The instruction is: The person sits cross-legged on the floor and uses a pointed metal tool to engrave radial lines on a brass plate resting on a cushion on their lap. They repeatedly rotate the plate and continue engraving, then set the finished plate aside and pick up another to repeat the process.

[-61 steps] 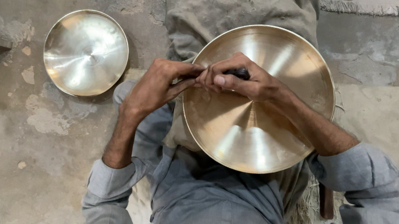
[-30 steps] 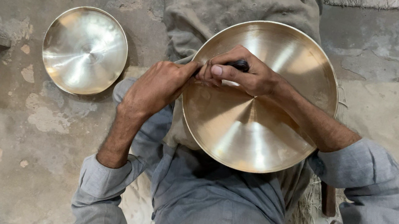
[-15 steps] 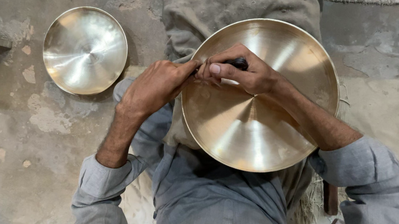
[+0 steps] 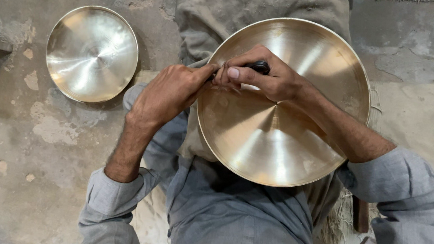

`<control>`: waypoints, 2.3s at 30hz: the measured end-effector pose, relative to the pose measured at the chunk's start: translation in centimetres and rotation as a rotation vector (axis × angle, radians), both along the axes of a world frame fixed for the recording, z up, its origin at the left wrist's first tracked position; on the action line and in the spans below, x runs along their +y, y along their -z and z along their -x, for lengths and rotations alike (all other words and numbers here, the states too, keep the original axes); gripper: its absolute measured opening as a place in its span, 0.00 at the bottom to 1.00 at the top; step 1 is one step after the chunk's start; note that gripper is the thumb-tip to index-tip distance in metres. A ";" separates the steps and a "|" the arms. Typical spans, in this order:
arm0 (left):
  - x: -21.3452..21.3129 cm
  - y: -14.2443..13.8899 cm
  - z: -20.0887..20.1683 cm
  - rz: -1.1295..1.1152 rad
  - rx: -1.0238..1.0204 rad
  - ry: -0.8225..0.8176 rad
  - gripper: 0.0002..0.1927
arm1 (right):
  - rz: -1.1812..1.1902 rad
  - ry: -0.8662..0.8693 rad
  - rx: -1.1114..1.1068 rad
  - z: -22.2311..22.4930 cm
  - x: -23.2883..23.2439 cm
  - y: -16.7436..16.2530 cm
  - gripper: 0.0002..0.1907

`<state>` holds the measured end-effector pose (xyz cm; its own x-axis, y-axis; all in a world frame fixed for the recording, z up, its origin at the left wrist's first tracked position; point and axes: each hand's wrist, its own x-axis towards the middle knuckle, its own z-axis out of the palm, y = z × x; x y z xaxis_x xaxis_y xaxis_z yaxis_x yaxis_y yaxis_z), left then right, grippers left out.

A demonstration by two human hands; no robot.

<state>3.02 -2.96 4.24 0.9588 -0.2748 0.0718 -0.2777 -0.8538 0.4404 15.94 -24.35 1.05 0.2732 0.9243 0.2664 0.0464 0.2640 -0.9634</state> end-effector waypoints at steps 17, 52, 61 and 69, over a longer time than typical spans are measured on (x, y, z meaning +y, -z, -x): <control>-0.1 0.0 0.1 -0.004 -0.010 -0.002 0.15 | -0.014 -0.008 -0.002 -0.1 0.2 0.3 0.20; -1.0 2.2 2.6 0.505 0.019 -0.377 0.15 | -0.002 0.225 -0.125 0.5 -0.6 1.3 0.20; -1.2 1.6 2.1 0.255 -0.269 -0.193 0.16 | -0.163 0.072 -0.231 1.6 -0.9 0.3 0.14; -1.2 2.8 1.1 0.179 -0.292 -0.107 0.14 | 0.020 0.289 -0.435 1.7 -1.9 -1.1 0.12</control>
